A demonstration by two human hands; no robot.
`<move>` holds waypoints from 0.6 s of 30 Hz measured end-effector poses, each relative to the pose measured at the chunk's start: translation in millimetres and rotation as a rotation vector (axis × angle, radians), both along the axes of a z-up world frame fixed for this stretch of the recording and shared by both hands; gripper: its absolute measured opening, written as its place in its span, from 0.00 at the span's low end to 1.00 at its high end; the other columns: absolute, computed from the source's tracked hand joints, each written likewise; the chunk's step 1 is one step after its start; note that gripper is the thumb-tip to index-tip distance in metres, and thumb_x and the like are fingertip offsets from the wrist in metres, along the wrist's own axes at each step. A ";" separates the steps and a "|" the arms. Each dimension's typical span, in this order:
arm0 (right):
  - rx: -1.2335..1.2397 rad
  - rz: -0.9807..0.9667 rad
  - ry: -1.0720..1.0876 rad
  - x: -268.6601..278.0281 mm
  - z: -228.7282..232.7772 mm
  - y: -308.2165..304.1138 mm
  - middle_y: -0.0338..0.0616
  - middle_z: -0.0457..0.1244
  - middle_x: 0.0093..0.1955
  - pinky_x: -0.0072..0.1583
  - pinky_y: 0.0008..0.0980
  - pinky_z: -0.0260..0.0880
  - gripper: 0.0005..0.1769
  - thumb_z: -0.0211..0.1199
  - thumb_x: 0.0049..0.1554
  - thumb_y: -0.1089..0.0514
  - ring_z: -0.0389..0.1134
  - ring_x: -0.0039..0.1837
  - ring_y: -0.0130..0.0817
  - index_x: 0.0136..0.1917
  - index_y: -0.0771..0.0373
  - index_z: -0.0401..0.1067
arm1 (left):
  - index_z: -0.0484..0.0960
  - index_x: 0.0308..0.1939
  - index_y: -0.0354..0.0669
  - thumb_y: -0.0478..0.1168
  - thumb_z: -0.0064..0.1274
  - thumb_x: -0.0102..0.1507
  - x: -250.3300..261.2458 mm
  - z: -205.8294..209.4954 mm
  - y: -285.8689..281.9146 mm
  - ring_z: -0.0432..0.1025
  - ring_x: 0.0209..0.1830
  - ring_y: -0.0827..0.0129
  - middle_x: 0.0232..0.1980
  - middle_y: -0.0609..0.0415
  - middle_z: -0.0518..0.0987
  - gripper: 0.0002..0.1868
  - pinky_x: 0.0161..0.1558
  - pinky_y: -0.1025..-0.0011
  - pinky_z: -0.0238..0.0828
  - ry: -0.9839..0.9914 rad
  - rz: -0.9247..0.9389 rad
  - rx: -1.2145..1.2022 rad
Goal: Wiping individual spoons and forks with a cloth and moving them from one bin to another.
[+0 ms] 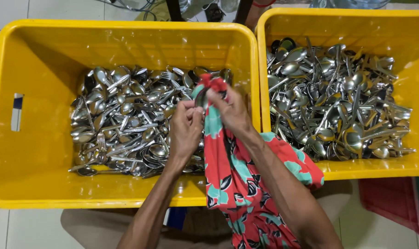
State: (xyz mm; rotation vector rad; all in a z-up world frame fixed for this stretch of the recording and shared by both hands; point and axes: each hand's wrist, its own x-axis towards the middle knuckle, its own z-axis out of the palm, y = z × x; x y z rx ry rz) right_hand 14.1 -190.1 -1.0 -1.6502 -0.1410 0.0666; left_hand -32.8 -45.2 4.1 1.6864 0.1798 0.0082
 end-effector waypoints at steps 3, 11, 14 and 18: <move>-0.088 -0.007 -0.012 -2.3 38.0 9.1 0.36 0.63 0.35 0.48 0.30 0.68 0.07 0.69 0.58 0.57 0.62 0.43 0.27 0.42 0.60 0.74 | 0.68 0.57 0.29 0.29 0.44 0.68 -1.4 8.8 0.4 0.67 0.20 0.76 0.27 0.49 0.79 0.13 0.21 0.81 0.62 0.094 0.009 -0.033; -0.369 -0.007 0.219 -1.3 -11.7 -0.1 0.51 0.68 0.37 0.50 0.45 0.70 0.15 0.63 0.55 0.45 0.71 0.45 0.48 0.43 0.58 0.76 | 0.60 0.66 0.32 0.36 0.42 0.71 60.5 30.9 6.8 0.76 0.23 0.67 0.39 0.45 0.80 0.21 0.20 0.76 0.76 -0.008 0.067 -0.126; -0.318 0.065 0.218 8.1 -34.9 -1.3 0.45 0.68 0.37 0.48 0.40 0.69 0.10 0.69 0.50 0.53 0.70 0.44 0.40 0.45 0.56 0.77 | 0.64 0.66 0.37 0.43 0.44 0.68 77.5 95.1 -44.4 0.81 0.29 0.67 0.44 0.46 0.85 0.24 0.26 0.75 0.80 -0.269 -0.153 -0.099; -0.051 0.004 0.394 12.3 -30.9 -10.6 0.40 0.64 0.35 0.39 0.31 0.62 0.02 0.63 0.57 0.61 0.62 0.38 0.29 0.44 0.62 0.75 | 0.74 0.56 0.47 0.44 0.48 0.69 93.3 109.9 -63.5 0.84 0.50 0.62 0.54 0.48 0.84 0.13 0.52 0.66 0.89 -0.594 -0.307 0.157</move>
